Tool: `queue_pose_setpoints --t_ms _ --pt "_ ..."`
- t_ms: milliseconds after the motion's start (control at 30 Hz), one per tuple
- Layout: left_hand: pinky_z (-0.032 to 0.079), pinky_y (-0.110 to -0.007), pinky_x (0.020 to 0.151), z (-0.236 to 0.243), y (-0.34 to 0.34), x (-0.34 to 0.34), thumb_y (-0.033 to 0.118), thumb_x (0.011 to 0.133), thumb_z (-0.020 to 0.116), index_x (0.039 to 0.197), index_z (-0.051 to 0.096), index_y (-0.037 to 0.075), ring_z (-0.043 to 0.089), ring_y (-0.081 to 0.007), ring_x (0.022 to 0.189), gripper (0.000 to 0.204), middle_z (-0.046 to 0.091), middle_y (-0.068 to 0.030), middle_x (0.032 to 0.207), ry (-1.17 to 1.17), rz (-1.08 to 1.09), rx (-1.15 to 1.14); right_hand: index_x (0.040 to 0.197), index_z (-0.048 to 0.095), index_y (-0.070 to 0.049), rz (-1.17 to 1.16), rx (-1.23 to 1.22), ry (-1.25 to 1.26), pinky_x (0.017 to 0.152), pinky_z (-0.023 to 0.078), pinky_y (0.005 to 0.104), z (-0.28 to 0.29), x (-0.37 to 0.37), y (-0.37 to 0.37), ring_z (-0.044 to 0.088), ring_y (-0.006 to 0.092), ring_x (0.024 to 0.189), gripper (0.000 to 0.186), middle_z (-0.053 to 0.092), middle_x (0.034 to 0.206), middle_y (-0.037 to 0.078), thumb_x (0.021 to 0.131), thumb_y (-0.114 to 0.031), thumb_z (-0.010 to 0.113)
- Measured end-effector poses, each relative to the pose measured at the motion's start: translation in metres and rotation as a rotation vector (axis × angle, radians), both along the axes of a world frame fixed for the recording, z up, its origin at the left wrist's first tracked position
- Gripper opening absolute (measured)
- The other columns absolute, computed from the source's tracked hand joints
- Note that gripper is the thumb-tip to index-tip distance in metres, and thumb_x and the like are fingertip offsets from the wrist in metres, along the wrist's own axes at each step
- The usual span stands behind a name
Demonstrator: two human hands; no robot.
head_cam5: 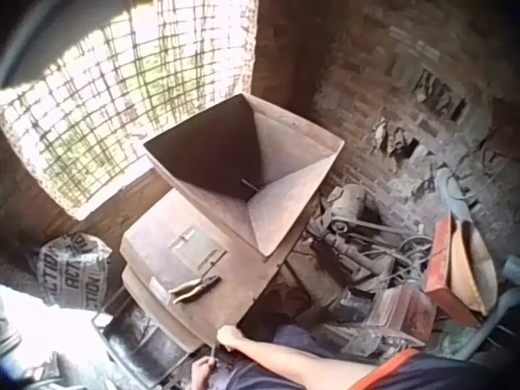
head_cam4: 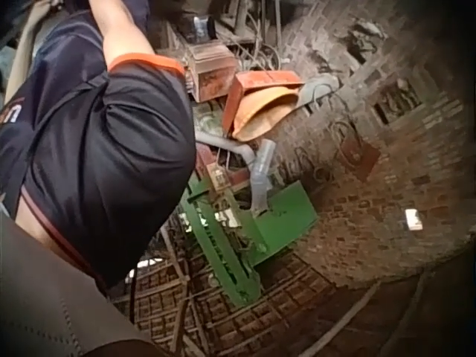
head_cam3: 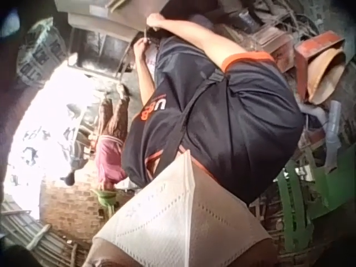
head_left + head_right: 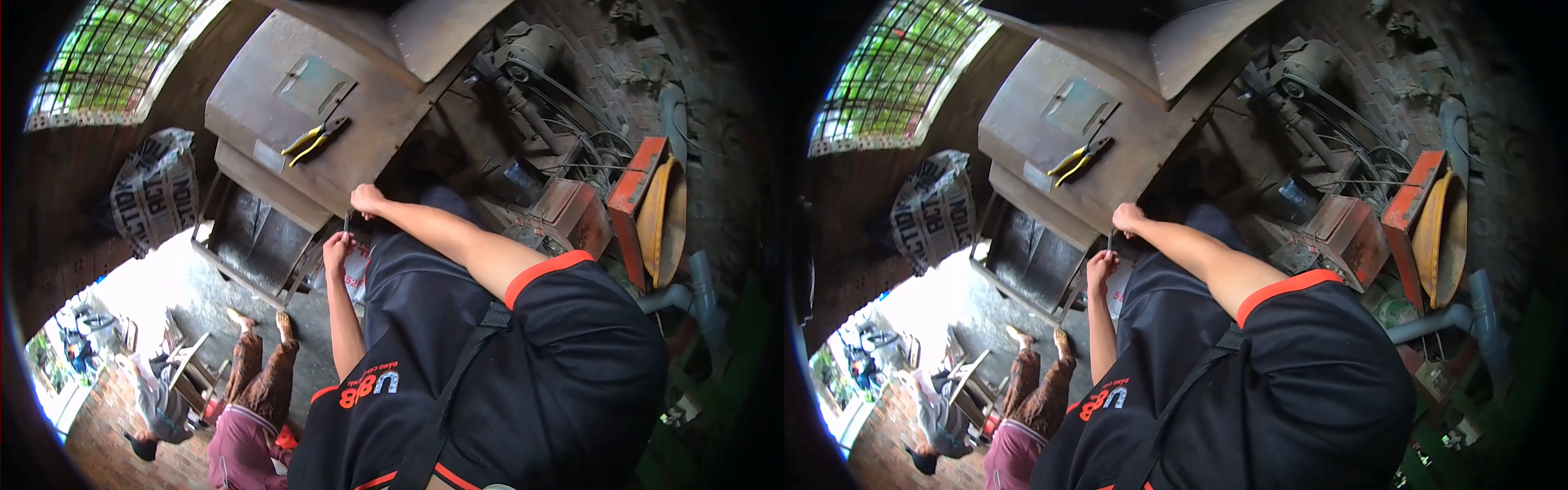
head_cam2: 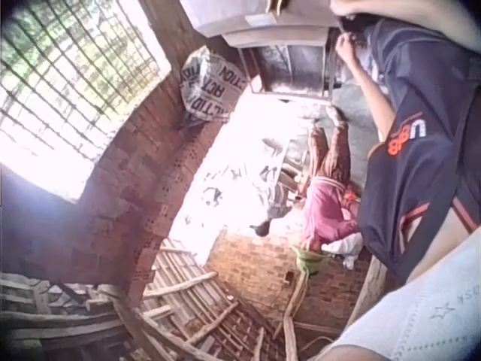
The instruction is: The person is maintaining or repairing a rice milling machine using pliers.
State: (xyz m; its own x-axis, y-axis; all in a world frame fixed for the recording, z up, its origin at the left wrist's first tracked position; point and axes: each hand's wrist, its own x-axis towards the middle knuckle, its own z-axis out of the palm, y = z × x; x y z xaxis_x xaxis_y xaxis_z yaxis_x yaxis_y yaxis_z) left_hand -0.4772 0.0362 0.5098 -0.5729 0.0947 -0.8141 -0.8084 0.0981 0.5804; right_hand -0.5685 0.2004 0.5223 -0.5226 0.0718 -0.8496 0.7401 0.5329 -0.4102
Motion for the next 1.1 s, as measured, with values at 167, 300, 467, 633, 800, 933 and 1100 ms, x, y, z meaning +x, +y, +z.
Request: queue_pose_setpoints --t_ms 167,300,467,633,800,933,1100 --pt "0.042 -0.022 0.055 -0.001 -0.001 0.006 0.019 0.090 0.054 0.087 0.064 0.002 0.054 -0.0095 0.059 0.019 0.061 -0.0029 0.069 -0.018 0.081 0.043 0.086 0.057 0.001 0.819 0.455 0.859 0.056 0.053 0.0382 -0.011 0.022 0.002 0.065 0.0291 0.065 0.020 0.061 0.080 0.017 0.082 -0.018 0.051" --pt "0.043 -0.023 0.056 0.001 -0.002 0.006 0.019 0.091 0.054 0.089 0.064 0.002 0.055 -0.0108 0.059 0.020 0.061 -0.0037 0.070 -0.044 0.135 0.063 0.085 0.054 0.002 0.952 0.352 0.985 0.051 0.052 0.0358 -0.008 0.024 0.012 0.064 0.0281 0.062 0.016 0.059 0.074 0.017 0.081 -0.013 0.049" --pt "0.042 -0.022 0.055 0.005 -0.005 0.009 0.020 0.091 0.054 0.092 0.063 0.002 0.054 -0.0108 0.058 0.020 0.061 -0.0035 0.069 -0.044 0.209 0.106 0.083 0.061 0.004 0.724 0.339 0.723 0.058 0.052 0.0398 -0.010 0.027 0.007 0.066 0.0315 0.069 0.021 0.064 0.081 0.021 0.074 -0.015 0.057" --pt "0.043 -0.023 0.055 0.002 -0.006 0.010 0.021 0.091 0.054 0.091 0.063 0.003 0.055 -0.0110 0.060 0.020 0.061 -0.0034 0.070 -0.063 0.240 0.106 0.077 0.071 -0.004 0.472 0.286 0.349 0.065 0.053 0.0412 0.000 0.007 0.001 0.067 0.0318 0.076 0.019 0.067 0.083 0.019 0.066 -0.017 0.062" --pt "0.044 -0.023 0.055 -0.003 -0.007 0.009 0.020 0.091 0.054 0.091 0.063 0.003 0.056 -0.0115 0.060 0.019 0.061 -0.0035 0.069 -0.059 0.243 0.112 0.084 0.058 0.004 0.876 0.299 0.900 0.054 0.053 0.0401 -0.002 0.015 0.010 0.065 0.0308 0.066 0.018 0.061 0.075 0.020 0.078 -0.012 0.052" --pt "0.042 -0.021 0.051 0.001 -0.008 0.008 0.019 0.091 0.054 0.089 0.063 0.003 0.054 -0.0105 0.057 0.019 0.060 -0.0027 0.068 -0.073 0.181 0.075 0.087 0.052 0.005 1.058 0.290 0.975 0.049 0.052 0.0369 -0.004 0.017 0.010 0.064 0.0296 0.062 0.017 0.059 0.074 0.019 0.079 -0.011 0.050" --pt "0.041 -0.020 0.051 0.009 -0.010 0.007 0.017 0.091 0.053 0.090 0.064 0.003 0.053 -0.0078 0.057 0.017 0.060 -0.0011 0.068 -0.004 0.027 0.052 0.090 0.055 0.007 0.812 0.356 0.705 0.056 0.053 0.0396 -0.012 0.020 0.002 0.067 0.0284 0.068 0.023 0.065 0.075 0.019 0.078 -0.012 0.053"
